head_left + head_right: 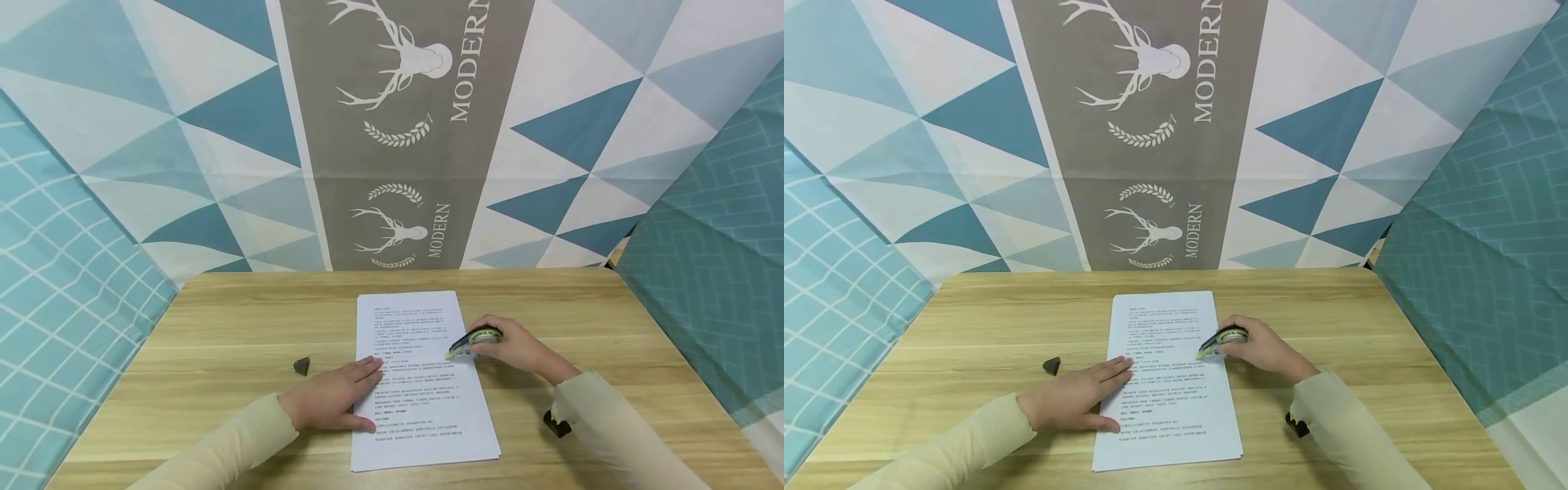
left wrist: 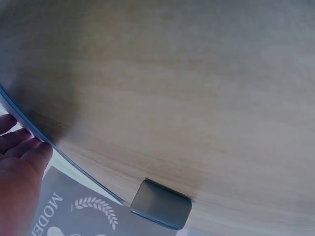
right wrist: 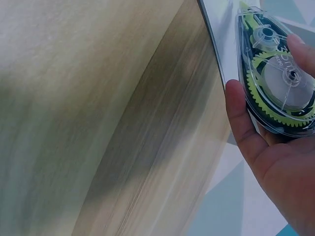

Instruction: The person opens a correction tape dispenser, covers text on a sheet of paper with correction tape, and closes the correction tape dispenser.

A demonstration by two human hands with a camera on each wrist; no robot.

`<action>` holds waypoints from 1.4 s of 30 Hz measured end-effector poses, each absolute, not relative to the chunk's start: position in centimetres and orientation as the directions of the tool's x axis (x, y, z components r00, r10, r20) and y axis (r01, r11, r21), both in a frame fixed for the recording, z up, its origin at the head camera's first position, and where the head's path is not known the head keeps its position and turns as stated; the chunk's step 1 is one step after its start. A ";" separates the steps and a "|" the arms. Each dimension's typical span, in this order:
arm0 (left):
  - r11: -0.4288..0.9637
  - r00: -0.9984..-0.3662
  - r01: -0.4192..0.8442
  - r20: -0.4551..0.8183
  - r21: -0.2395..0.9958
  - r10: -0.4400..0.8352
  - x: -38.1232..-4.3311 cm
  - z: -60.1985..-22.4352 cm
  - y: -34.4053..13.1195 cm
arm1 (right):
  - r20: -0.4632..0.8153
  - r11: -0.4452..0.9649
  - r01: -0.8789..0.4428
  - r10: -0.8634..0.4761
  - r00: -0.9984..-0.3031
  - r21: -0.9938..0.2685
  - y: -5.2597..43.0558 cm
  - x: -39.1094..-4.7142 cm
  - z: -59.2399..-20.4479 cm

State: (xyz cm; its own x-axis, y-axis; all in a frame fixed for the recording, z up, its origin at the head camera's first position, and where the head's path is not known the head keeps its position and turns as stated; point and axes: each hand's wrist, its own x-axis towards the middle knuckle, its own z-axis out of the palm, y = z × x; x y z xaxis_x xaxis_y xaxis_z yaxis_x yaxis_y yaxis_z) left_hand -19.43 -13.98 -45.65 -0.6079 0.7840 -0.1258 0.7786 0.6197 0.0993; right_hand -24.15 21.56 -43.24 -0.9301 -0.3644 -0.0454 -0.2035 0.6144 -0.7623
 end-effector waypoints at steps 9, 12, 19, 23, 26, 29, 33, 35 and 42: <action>0.599 -0.593 0.796 -0.091 0.080 0.800 -19.0 -45.7 -14.0 | -0.059 0.594 -0.171 -0.347 -0.936 -0.786 21.4 -22.8 -42.7; 0.573 -0.569 0.817 -0.072 0.064 0.819 -18.7 -45.6 -13.9 | -0.044 0.590 -0.197 -0.368 -0.929 -0.783 21.0 -22.2 -42.3; 0.499 -0.497 0.866 -0.059 0.018 0.866 -17.4 -45.6 -13.9 | -0.015 0.568 -0.263 -0.437 -0.899 -0.780 19.4 -19.9 -41.9; 0.445 -0.445 0.895 -0.073 -0.013 0.892 -16.8 -45.5 -13.8 | -0.013 0.588 -0.290 -0.455 -0.890 -0.755 18.2 -18.6 -42.0; 0.427 -0.427 0.904 -0.081 -0.022 0.900 -16.6 -45.6 -13.8 | 0.005 0.581 -0.322 -0.480 -0.877 -0.748 17.3 -17.9 -42.5; 0.421 -0.421 0.907 -0.078 -0.024 0.904 -16.6 -45.9 -13.8 | 0.024 0.550 -0.353 -0.516 -0.856 -0.757 16.7 -17.4 -43.1; 0.413 -0.414 0.910 -0.075 -0.030 0.907 -16.8 -45.9 -13.8 | 0.027 0.522 -0.368 -0.549 -0.835 -0.770 15.9 -17.0 -43.5; 0.413 -0.414 0.910 -0.072 -0.033 0.907 -16.8 -45.9 -13.8 | 0.033 0.510 -0.375 -0.559 -0.829 -0.774 15.5 -16.9 -43.6; 0.424 -0.425 0.905 -0.071 -0.020 0.903 -16.8 -46.0 -13.8 | 0.054 0.502 -0.403 -0.575 -0.817 -0.765 14.7 -16.7 -43.6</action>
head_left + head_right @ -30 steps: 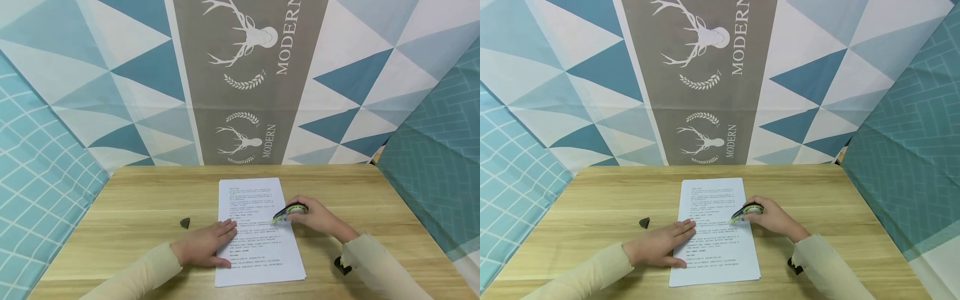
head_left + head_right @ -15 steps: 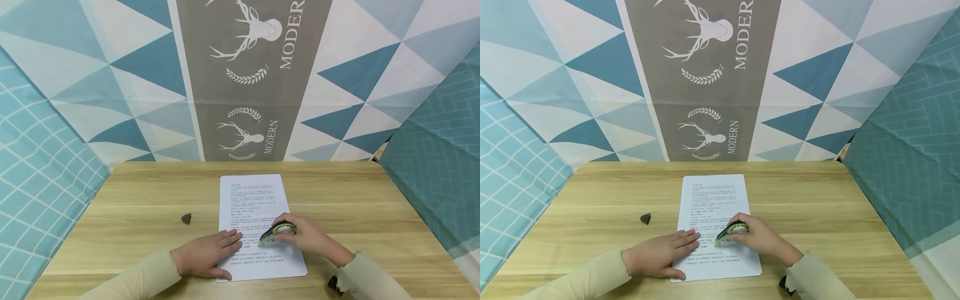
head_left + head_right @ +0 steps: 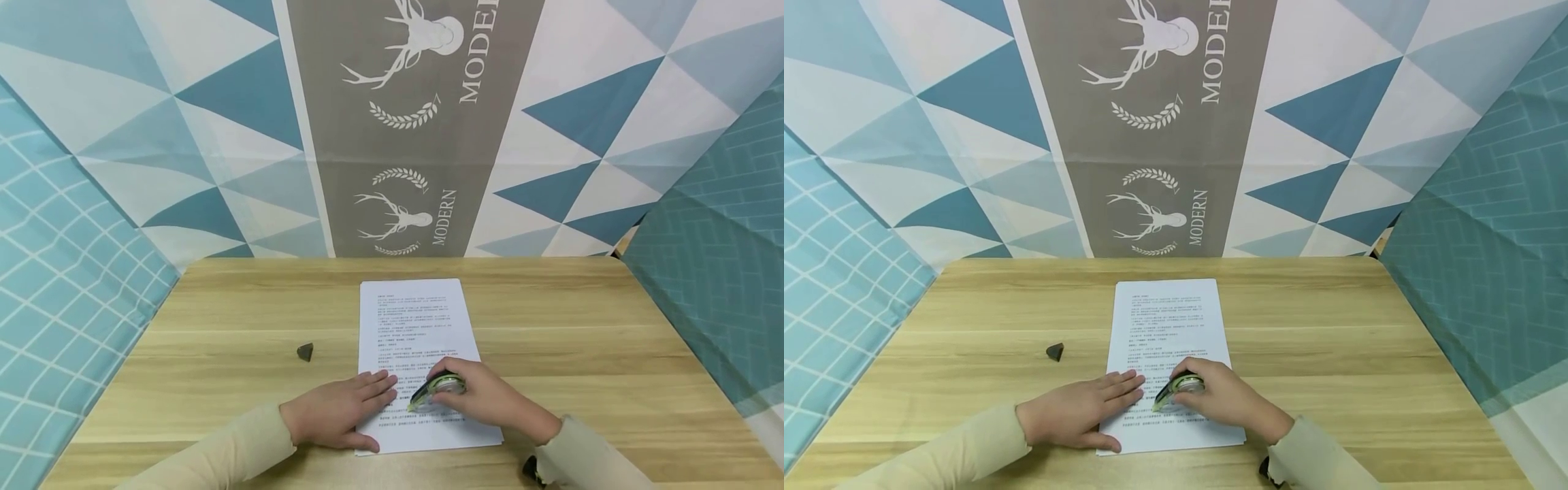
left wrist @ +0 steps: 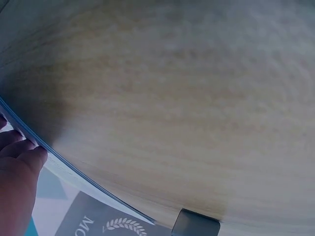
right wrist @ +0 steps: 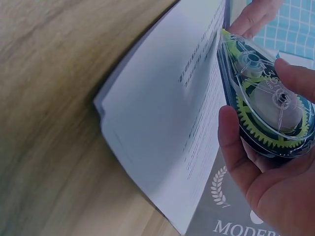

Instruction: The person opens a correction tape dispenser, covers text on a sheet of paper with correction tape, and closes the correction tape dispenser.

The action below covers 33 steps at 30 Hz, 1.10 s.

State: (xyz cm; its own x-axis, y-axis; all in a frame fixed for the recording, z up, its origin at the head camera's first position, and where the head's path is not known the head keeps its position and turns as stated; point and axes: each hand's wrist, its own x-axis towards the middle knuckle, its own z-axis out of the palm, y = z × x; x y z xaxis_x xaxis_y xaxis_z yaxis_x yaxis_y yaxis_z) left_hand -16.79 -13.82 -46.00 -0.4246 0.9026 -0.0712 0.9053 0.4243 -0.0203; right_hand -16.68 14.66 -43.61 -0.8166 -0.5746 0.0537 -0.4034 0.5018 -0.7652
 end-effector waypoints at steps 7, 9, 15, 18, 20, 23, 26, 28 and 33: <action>0.423 -0.424 0.906 -0.034 -0.025 0.905 -16.8 -45.9 -13.8 | 0.052 0.508 -0.420 -0.590 -0.806 -0.752 14.0 -16.6 -43.6; 0.422 -0.422 0.906 -0.027 -0.021 0.906 -16.8 -45.9 -13.8 | 0.050 0.507 -0.421 -0.593 -0.804 -0.752 13.8 -16.6 -43.6; 0.424 -0.424 0.905 -0.025 -0.006 0.905 -16.8 -46.0 -13.9 | 0.069 0.493 -0.444 -0.607 -0.792 -0.748 12.4 -16.5 -43.3; 0.431 -0.430 0.902 -0.023 0.010 0.902 -16.9 -46.1 -13.9 | 0.075 0.505 -0.463 -0.614 -0.786 -0.729 11.7 -16.4 -43.3; 0.436 -0.435 0.900 -0.027 0.027 0.900 -16.9 -46.1 -13.9 | 0.074 0.515 -0.471 -0.615 -0.785 -0.716 11.4 -16.2 -43.4; 0.441 -0.440 0.896 -0.029 0.051 0.898 -16.9 -46.1 -13.9 | 0.073 0.530 -0.477 -0.612 -0.788 -0.702 10.9 -16.0 -43.6; 0.444 -0.443 0.893 -0.033 0.065 0.896 -17.0 -46.1 -13.9 | 0.073 0.534 -0.470 -0.603 -0.795 -0.702 10.6 -15.9 -43.8; 0.447 -0.446 0.892 -0.032 0.066 0.895 -17.0 -46.1 -13.9 | 0.076 0.537 -0.468 -0.596 -0.799 -0.702 10.5 -15.8 -43.9; 0.454 -0.453 0.889 -0.029 0.063 0.891 -17.0 -46.3 -13.9 | 0.080 0.535 -0.466 -0.592 -0.802 -0.705 10.2 -15.8 -43.9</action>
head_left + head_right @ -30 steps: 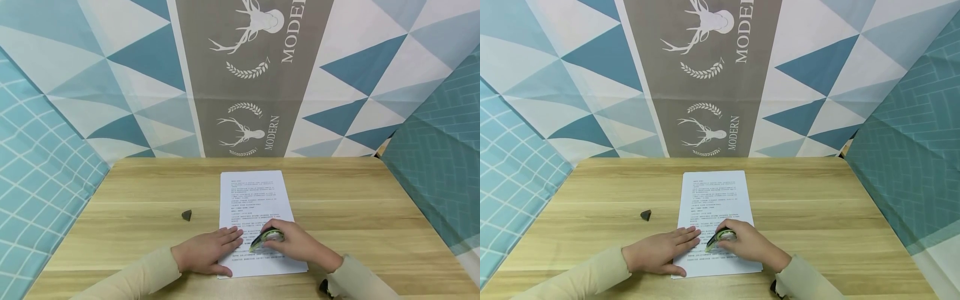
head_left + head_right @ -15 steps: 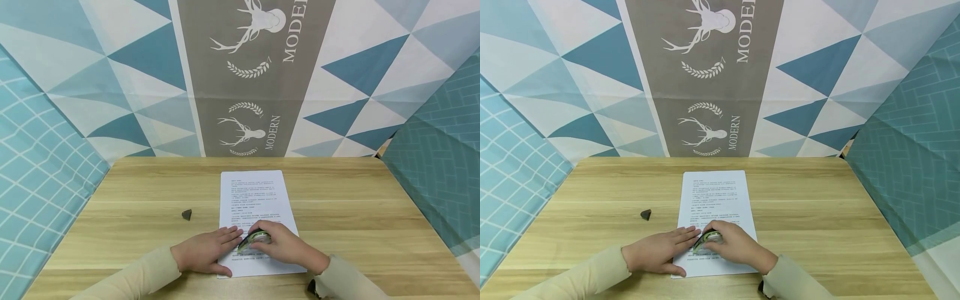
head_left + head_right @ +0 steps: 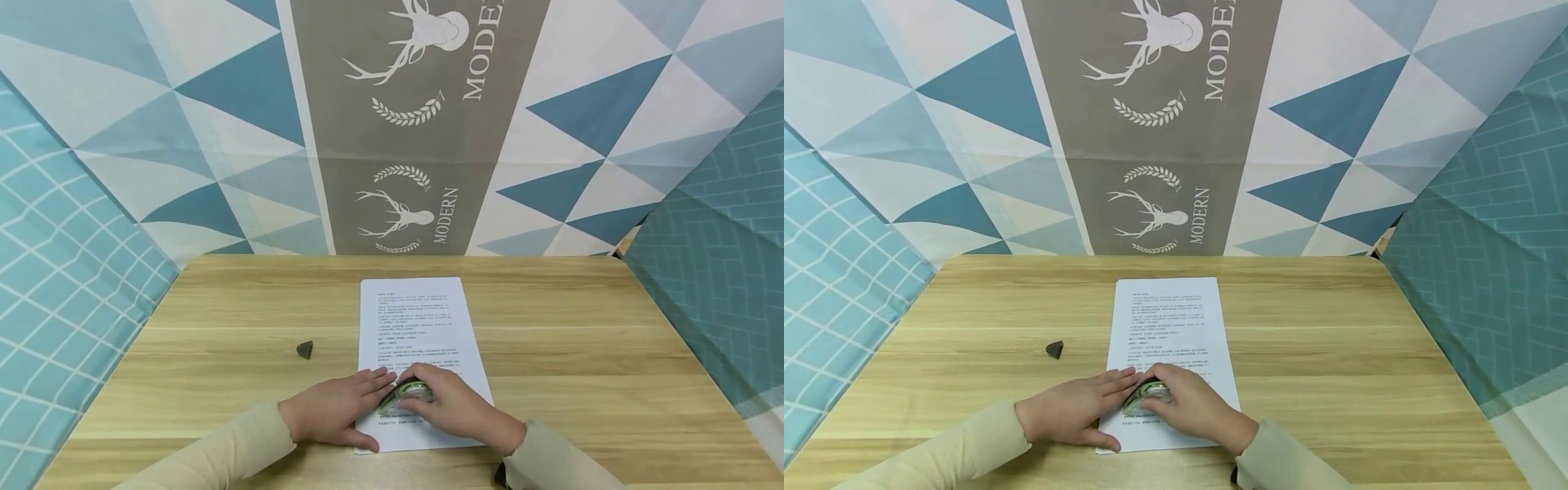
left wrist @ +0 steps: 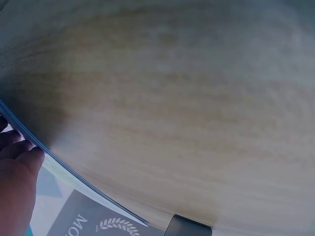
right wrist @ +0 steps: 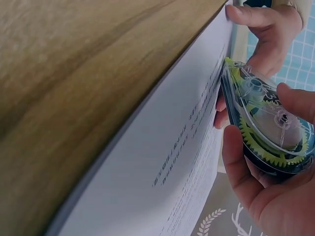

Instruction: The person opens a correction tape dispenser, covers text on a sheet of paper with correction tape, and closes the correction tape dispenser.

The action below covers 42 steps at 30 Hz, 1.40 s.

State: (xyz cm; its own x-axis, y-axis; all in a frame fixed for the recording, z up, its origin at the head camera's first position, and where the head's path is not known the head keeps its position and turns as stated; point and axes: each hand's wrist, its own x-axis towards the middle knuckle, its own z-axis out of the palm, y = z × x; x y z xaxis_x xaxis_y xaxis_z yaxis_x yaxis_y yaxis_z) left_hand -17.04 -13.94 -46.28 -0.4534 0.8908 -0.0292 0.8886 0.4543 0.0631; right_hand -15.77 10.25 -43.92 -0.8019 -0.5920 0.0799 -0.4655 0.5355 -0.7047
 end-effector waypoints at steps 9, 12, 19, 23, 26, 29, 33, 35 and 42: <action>0.472 -0.470 0.878 -0.037 0.086 0.882 -17.2 -46.4 -14.0 | 0.064 0.569 -0.473 -0.592 -0.803 -0.672 10.2 -15.7 -43.9; 0.483 -0.481 0.871 -0.044 0.089 0.876 -17.2 -46.3 -14.1 | 0.059 0.572 -0.468 -0.589 -0.806 -0.673 10.3 -15.7 -43.8; 0.522 -0.511 0.849 -0.118 0.084 0.851 -17.6 -45.7 -14.5 | 0.080 0.543 -0.422 -0.542 -0.836 -0.726 11.2 -16.1 -43.5; 0.525 -0.511 0.846 -0.139 0.093 0.848 -17.8 -45.5 -14.6 | 0.073 0.541 -0.426 -0.555 -0.829 -0.725 11.2 -16.2 -43.4; 0.513 -0.500 0.853 -0.139 0.093 0.855 -17.8 -45.5 -14.6 | 0.064 0.544 -0.438 -0.573 -0.817 -0.716 10.9 -16.1 -43.4; 0.506 -0.493 0.858 -0.138 0.089 0.859 -17.9 -45.5 -14.6 | 0.058 0.553 -0.446 -0.581 -0.812 -0.704 10.5 -16.1 -43.4; 0.506 -0.493 0.858 -0.137 0.084 0.859 -17.9 -45.6 -14.6 | 0.065 0.562 -0.471 -0.594 -0.802 -0.680 10.2 -16.1 -43.4; 0.507 -0.494 0.858 -0.136 0.085 0.859 -17.9 -45.6 -14.5 | 0.069 0.566 -0.485 -0.600 -0.797 -0.666 10.0 -16.1 -43.4; 0.513 -0.500 0.852 -0.135 0.102 0.856 -17.9 -45.6 -14.5 | 0.045 0.610 -0.529 -0.630 -0.775 -0.590 9.5 -16.1 -42.9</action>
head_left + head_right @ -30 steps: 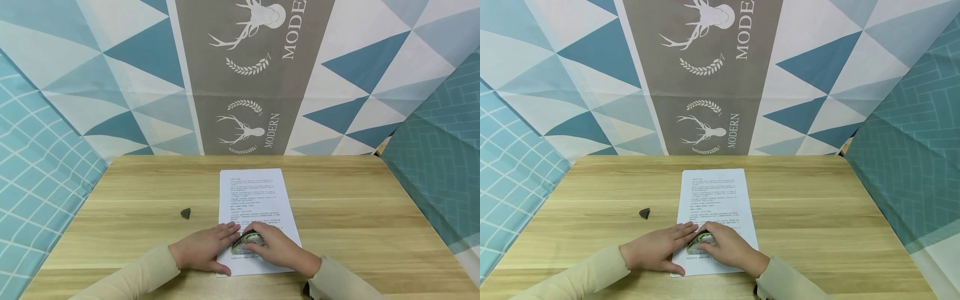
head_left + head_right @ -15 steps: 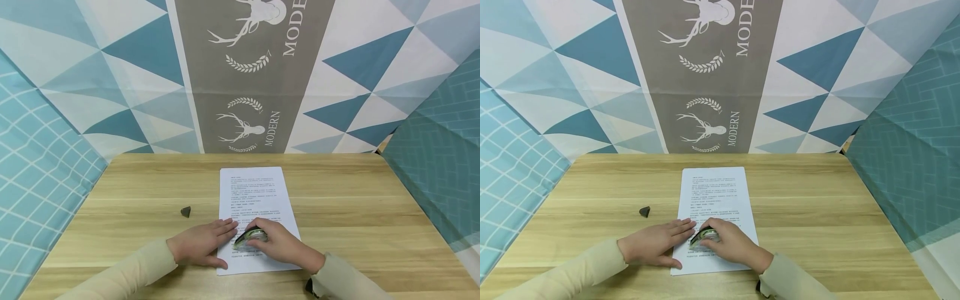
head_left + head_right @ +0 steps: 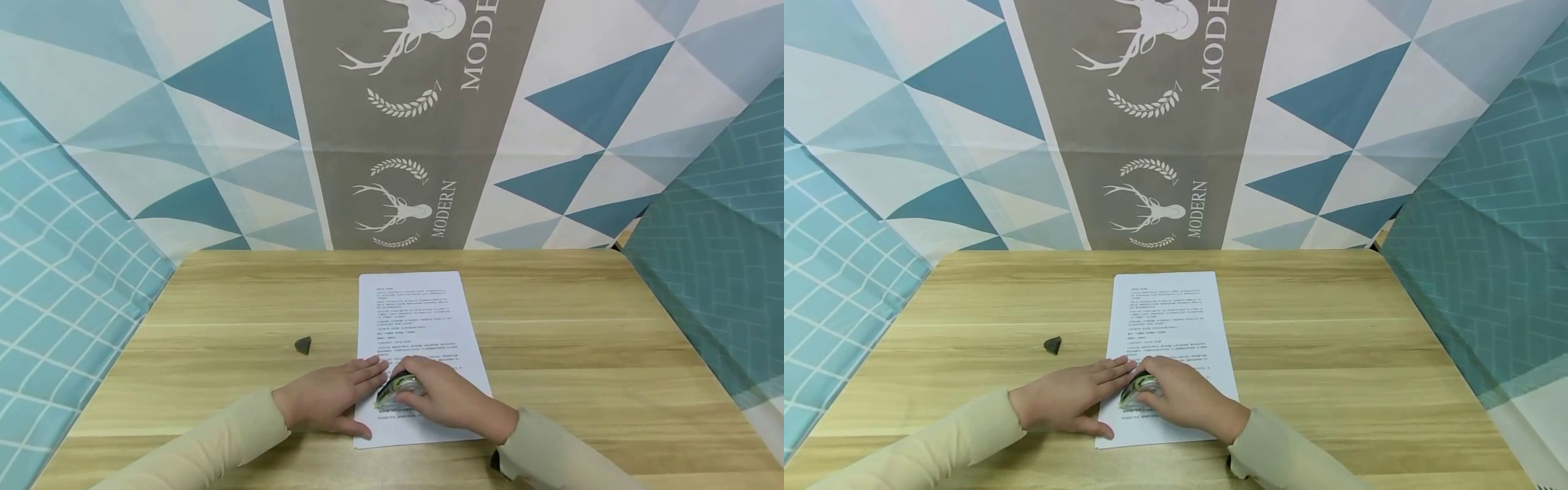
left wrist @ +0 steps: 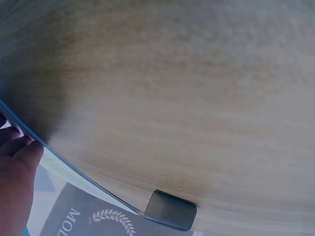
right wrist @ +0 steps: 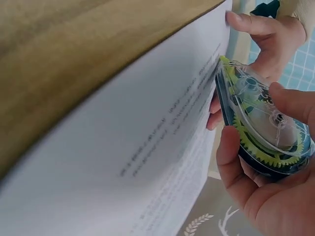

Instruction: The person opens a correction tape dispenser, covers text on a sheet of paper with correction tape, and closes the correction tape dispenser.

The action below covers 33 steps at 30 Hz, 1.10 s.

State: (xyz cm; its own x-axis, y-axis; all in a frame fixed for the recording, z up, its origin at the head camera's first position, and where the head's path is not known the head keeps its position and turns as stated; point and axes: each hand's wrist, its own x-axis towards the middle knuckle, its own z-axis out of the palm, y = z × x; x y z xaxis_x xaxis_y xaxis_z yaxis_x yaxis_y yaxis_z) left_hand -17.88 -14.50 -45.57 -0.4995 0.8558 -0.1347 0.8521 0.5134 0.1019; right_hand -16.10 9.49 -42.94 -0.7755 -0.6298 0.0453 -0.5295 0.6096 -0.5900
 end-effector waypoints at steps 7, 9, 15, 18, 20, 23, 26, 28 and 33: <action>0.521 -0.506 0.845 -0.132 0.123 0.852 -17.9 -45.7 -14.5 | -0.004 0.643 -0.556 -0.656 -0.754 -0.526 9.1 -16.3 -42.3; 0.523 -0.509 0.843 -0.132 0.124 0.851 -17.9 -45.7 -14.5 | -0.012 0.649 -0.560 -0.659 -0.752 -0.515 9.2 -16.4 -42.1; 0.528 -0.513 0.841 -0.136 0.120 0.848 -17.8 -45.6 -14.4 | -0.034 0.672 -0.551 -0.648 -0.761 -0.494 9.8 -16.4 -41.6; 0.527 -0.512 0.842 -0.137 0.117 0.848 -17.8 -45.6 -14.4 | -0.034 0.677 -0.550 -0.645 -0.764 -0.489 10.2 -16.4 -41.5; 0.527 -0.512 0.841 -0.138 0.118 0.848 -17.8 -45.6 -14.4 | -0.034 0.680 -0.547 -0.641 -0.766 -0.488 10.5 -16.5 -41.4; 0.526 -0.511 0.842 -0.136 0.116 0.849 -17.9 -45.5 -14.3 | -0.040 0.687 -0.538 -0.633 -0.773 -0.489 10.9 -16.5 -41.4; 0.528 -0.513 0.840 -0.137 0.121 0.847 -17.9 -45.3 -14.3 | -0.035 0.691 -0.534 -0.626 -0.779 -0.487 11.4 -16.5 -41.5; 0.532 -0.516 0.837 -0.139 0.127 0.845 -17.8 -45.3 -14.3 | -0.029 0.693 -0.533 -0.622 -0.782 -0.485 11.7 -16.5 -41.5; 0.540 -0.522 0.831 -0.146 0.134 0.840 -17.8 -45.2 -14.2 | -0.022 0.702 -0.527 -0.610 -0.792 -0.479 12.6 -16.3 -41.4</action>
State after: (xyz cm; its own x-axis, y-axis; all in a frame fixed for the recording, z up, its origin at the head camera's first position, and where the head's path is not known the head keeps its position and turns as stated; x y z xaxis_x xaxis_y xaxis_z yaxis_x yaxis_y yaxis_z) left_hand -17.75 -14.24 -45.23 -0.5222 0.8401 -0.1464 0.8311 0.5399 0.1336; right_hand -16.33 12.62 -41.36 -0.7920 -0.6101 -0.0223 -0.5271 0.7017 -0.4793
